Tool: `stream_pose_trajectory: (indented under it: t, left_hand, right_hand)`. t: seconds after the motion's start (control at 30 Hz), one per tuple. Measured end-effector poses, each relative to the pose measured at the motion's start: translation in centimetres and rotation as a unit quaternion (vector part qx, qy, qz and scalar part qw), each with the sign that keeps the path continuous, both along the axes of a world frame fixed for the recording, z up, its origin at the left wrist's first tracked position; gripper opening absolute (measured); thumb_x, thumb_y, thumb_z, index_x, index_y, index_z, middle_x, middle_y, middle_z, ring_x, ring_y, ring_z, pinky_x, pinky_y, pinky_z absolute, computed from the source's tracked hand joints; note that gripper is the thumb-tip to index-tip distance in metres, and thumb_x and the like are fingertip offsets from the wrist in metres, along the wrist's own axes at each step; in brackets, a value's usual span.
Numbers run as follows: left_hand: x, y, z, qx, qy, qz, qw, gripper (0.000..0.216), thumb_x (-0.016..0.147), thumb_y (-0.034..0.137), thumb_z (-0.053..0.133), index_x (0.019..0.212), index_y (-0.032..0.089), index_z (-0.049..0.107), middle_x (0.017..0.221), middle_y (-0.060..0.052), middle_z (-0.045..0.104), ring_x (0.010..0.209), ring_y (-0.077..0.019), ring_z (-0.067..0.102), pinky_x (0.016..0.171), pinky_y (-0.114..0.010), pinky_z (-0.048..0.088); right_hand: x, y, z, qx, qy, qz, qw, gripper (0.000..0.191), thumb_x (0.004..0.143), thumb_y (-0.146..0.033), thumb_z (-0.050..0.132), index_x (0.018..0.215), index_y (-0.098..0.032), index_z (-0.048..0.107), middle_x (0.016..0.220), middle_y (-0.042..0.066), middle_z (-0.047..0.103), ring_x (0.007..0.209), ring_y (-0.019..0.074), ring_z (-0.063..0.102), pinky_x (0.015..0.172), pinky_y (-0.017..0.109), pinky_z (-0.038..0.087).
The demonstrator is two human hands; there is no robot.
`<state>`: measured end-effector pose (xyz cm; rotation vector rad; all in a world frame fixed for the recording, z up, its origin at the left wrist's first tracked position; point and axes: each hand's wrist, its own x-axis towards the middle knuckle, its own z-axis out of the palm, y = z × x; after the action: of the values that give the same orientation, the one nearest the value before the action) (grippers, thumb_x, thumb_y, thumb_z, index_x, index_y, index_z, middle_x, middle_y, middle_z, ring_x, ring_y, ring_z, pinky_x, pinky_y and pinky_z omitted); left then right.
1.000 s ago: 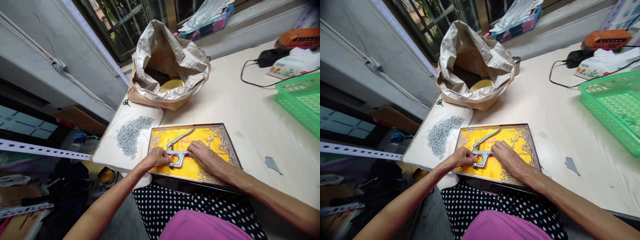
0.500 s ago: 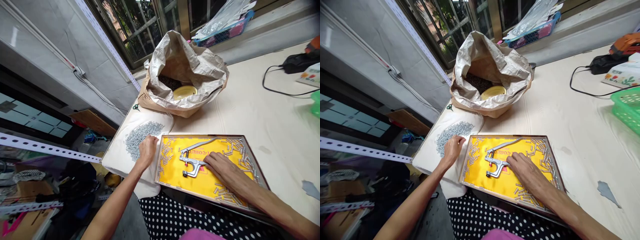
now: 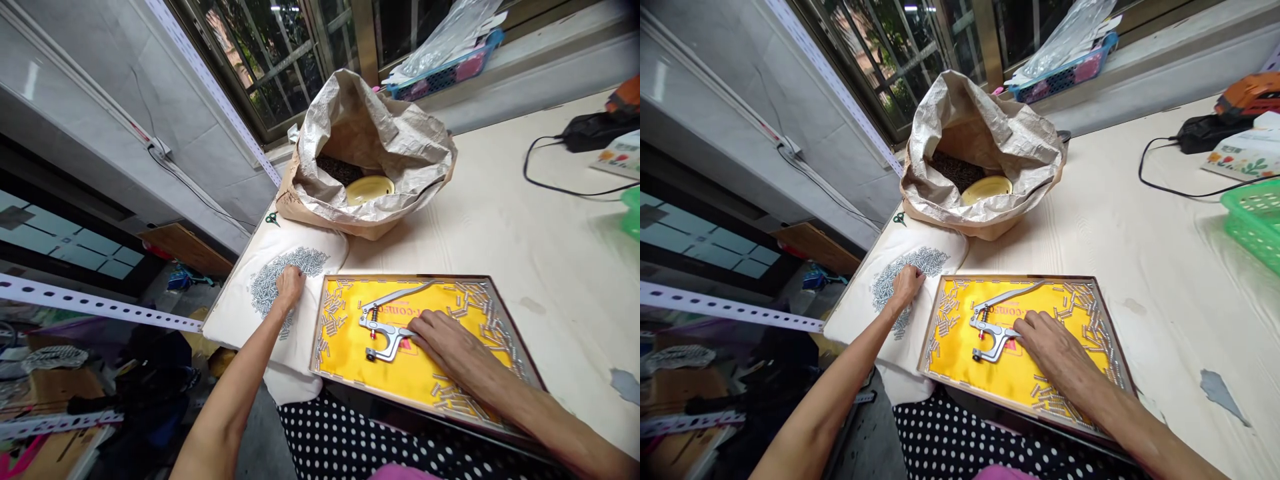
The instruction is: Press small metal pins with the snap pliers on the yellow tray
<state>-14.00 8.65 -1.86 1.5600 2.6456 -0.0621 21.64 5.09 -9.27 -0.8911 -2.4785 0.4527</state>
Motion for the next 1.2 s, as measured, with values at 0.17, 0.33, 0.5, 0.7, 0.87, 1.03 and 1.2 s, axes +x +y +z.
stream_pose_trajectory:
  t: [0.17, 0.33, 0.5, 0.7, 0.87, 1.03, 1.2]
  left_hand:
    - [-0.3, 0.1, 0.5, -0.037, -0.018, -0.013, 0.999, 0.018, 0.084, 0.003, 0.051, 0.082, 0.012, 0.066, 0.1, -0.011, 0.067, 0.086, -0.0175, 0.06, 0.071, -0.027, 0.041]
    - [-0.1, -0.4, 0.5, -0.04, -0.028, -0.02, 0.999, 0.016, 0.084, 0.006, 0.051, 0.078, 0.011, 0.065, 0.099, -0.012, 0.067, 0.086, -0.0182, 0.059, 0.072, -0.026, 0.041]
    - [-0.2, -0.8, 1.7, -0.007, -0.051, -0.028, 0.998, 0.018, 0.084, 0.008, 0.048, 0.076, 0.012, 0.064, 0.097, -0.011, 0.066, 0.088, -0.0191, 0.059, 0.072, -0.026, 0.041]
    - [3.7, -4.4, 3.8, 0.058, -0.229, -0.019, 0.972, 0.023, 0.087, 0.024, 0.05, 0.1, 0.013, 0.065, 0.073, -0.003, 0.064, 0.059, -0.0133, 0.058, 0.055, -0.023, 0.044]
    - [9.9, -9.6, 2.4, 0.047, -0.544, 0.051, 0.836, 0.037, 0.069, 0.045, 0.074, 0.084, 0.013, 0.065, 0.05, 0.004, 0.056, 0.04, -0.0075, 0.046, 0.043, -0.019, 0.036]
    - [13.0, -11.2, 0.4, 0.05, -0.6, 0.097, 0.792, 0.043, 0.061, 0.049, 0.081, 0.077, 0.013, 0.065, 0.052, 0.002, 0.06, 0.042, -0.0071, 0.048, 0.041, -0.018, 0.036]
    - [13.6, -11.2, 0.0, 0.067, -0.572, 0.115, 0.809, 0.041, 0.058, 0.046, 0.084, 0.071, 0.012, 0.066, 0.056, 0.0, 0.063, 0.048, -0.008, 0.052, 0.043, -0.017, 0.039]
  right_hand:
    - [-0.1, 0.0, -0.1, 0.0, 0.001, -0.001, 1.0, 0.02, 0.099, -0.022, 0.041, 0.087, -0.024, 0.058, 0.088, 0.005, 0.059, 0.077, 0.0215, 0.051, 0.07, 0.035, 0.041]
    - [-0.1, 0.3, 0.2, 0.016, 0.0, 0.006, 1.0, 0.017, 0.099, -0.022, 0.043, 0.09, -0.024, 0.058, 0.087, 0.005, 0.059, 0.078, 0.0217, 0.053, 0.07, 0.035, 0.042]
    - [-0.2, 0.4, 0.3, 0.031, -0.008, 0.004, 0.999, 0.02, 0.099, -0.019, 0.041, 0.086, -0.023, 0.056, 0.085, 0.005, 0.059, 0.075, 0.02, 0.053, 0.069, 0.032, 0.04]
    - [-0.4, 0.0, 0.9, 0.045, -0.023, 0.001, 0.999, 0.021, 0.096, -0.011, 0.04, 0.083, -0.021, 0.053, 0.083, 0.004, 0.058, 0.076, 0.0196, 0.05, 0.071, 0.032, 0.036]
    - [-0.1, 0.1, 1.4, 0.089, -0.055, 0.007, 0.994, 0.017, 0.088, -0.006, 0.047, 0.082, -0.021, 0.053, 0.079, 0.003, 0.057, 0.075, 0.0202, 0.046, 0.069, 0.033, 0.03]
    - [0.0, -0.2, 2.6, 0.127, -0.044, 0.024, 0.991, 0.018, 0.09, -0.006, 0.047, 0.082, -0.02, 0.055, 0.08, 0.003, 0.059, 0.076, 0.02, 0.045, 0.07, 0.034, 0.028]
    - [-0.2, -0.6, 3.9, 0.191, -0.034, 0.026, 0.981, 0.022, 0.097, -0.013, 0.045, 0.081, -0.019, 0.058, 0.077, 0.003, 0.059, 0.075, 0.0199, 0.043, 0.072, 0.036, 0.026]
